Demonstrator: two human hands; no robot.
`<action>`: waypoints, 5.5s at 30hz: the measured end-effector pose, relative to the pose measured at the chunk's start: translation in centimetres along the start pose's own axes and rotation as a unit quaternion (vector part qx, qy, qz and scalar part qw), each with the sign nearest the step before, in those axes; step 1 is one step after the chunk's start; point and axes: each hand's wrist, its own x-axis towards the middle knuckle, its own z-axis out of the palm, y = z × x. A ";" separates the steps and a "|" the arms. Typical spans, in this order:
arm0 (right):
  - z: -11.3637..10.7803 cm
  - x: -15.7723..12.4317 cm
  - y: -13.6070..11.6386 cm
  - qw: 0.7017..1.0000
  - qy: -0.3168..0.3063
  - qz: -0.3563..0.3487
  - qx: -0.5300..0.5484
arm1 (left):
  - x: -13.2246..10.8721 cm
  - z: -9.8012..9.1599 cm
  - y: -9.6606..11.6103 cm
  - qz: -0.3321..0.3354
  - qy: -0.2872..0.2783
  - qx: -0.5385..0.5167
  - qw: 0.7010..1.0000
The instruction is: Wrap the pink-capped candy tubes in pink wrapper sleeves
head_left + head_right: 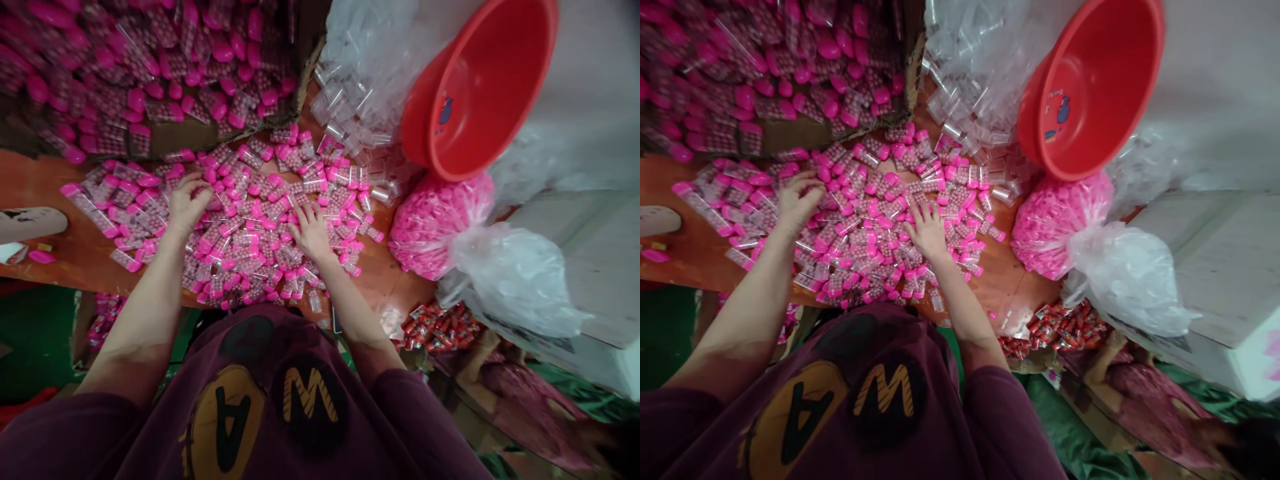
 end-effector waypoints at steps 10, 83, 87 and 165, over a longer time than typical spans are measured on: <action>-0.6 5.5 0.5 0.993 0.070 0.097 -0.016 | -0.2 0.3 0.8 -0.006 0.018 0.026 0.999; 3.4 15.0 -26.0 0.947 -0.047 -0.291 -0.127 | -4.1 -13.8 -11.9 -0.107 0.248 -0.038 0.962; 2.1 13.7 -22.3 0.950 -0.037 -0.263 -0.167 | -2.3 -14.1 -13.8 -0.147 0.249 -0.101 0.952; 5.7 -10.6 -9.3 0.965 0.135 -0.181 0.132 | 7.2 -6.3 1.0 0.024 0.027 0.022 0.999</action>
